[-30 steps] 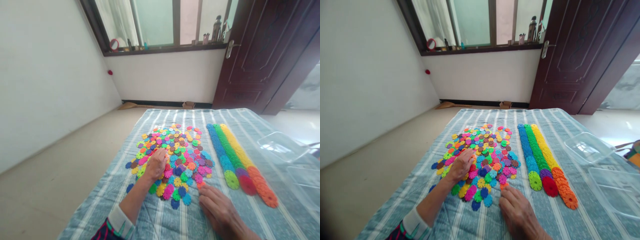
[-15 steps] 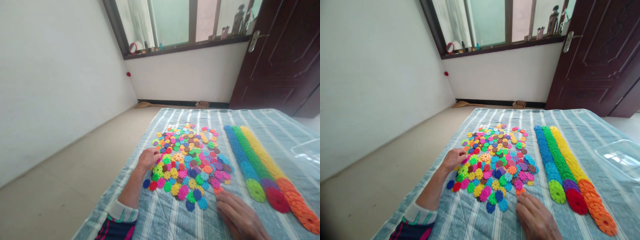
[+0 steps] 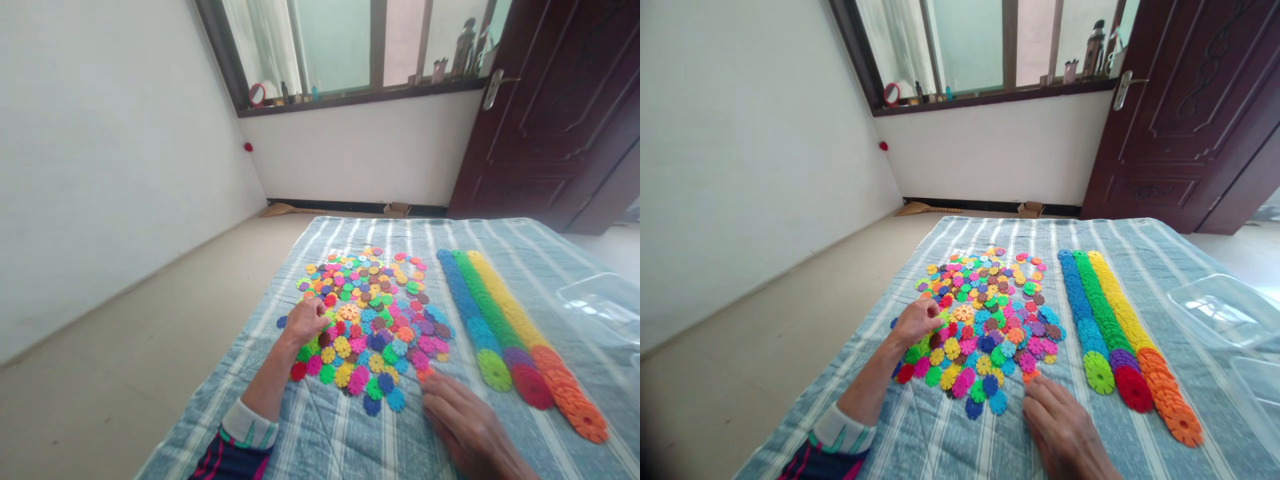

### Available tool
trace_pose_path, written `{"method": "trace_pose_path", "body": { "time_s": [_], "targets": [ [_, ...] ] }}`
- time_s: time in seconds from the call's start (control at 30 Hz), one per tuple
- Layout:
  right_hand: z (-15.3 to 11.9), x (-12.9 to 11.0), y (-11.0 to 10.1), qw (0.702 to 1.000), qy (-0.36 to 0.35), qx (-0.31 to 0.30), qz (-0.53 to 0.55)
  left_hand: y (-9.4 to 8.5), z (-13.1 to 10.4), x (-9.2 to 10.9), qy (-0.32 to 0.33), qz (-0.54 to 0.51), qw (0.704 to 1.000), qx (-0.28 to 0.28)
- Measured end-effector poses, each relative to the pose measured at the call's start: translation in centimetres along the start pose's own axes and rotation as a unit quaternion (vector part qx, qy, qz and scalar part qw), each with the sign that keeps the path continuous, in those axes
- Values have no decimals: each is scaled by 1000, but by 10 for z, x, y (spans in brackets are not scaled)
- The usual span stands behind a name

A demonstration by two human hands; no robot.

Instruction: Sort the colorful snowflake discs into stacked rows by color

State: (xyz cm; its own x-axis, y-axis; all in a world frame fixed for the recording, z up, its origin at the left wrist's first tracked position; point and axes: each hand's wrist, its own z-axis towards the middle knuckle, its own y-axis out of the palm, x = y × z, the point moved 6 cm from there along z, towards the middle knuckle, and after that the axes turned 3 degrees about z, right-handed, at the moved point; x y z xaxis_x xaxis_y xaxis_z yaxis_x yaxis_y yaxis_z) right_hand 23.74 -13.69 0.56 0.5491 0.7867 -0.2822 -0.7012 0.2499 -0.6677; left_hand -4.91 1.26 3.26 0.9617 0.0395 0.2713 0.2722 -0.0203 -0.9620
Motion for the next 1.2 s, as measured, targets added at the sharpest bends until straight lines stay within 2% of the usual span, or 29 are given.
{"method": "trace_pose_path", "body": {
  "time_s": [0.1, 0.27, 0.37, 0.57, 0.73, 0.93, 1.1, 1.2],
  "targets": [
    [1, -2, 1, 1000, 8, 1, 9, 1, -1, 1, 0, -12, 1000, -2],
    [4, -4, -1, 1000, 9, 1, 11, -3, -5, 4, -25, 41, 998, 28],
    [6, -6, -3, 1000, 3, -1, 6, 0, -5, 4, -17, 32, 999, 13],
    [12, -8, -7, 1000, -8, -6, 4, 10, 1, -6, -17, -94, 995, -6],
    [15, -10, -9, 1000, -5, -4, 12, 11, 2, -9, -12, -228, 974, 2],
    [18, -8, -8, 999, 22, -23, 23, -1, -3, -2, -29, -292, 956, 21],
    [21, -3, -5, 997, 50, -52, 16, -15, -1, 6, -8, -274, 961, 43],
    [24, -2, -5, 997, 53, -46, 17, -25, -1, 11, 8, -256, 963, 77]
  ]
}}
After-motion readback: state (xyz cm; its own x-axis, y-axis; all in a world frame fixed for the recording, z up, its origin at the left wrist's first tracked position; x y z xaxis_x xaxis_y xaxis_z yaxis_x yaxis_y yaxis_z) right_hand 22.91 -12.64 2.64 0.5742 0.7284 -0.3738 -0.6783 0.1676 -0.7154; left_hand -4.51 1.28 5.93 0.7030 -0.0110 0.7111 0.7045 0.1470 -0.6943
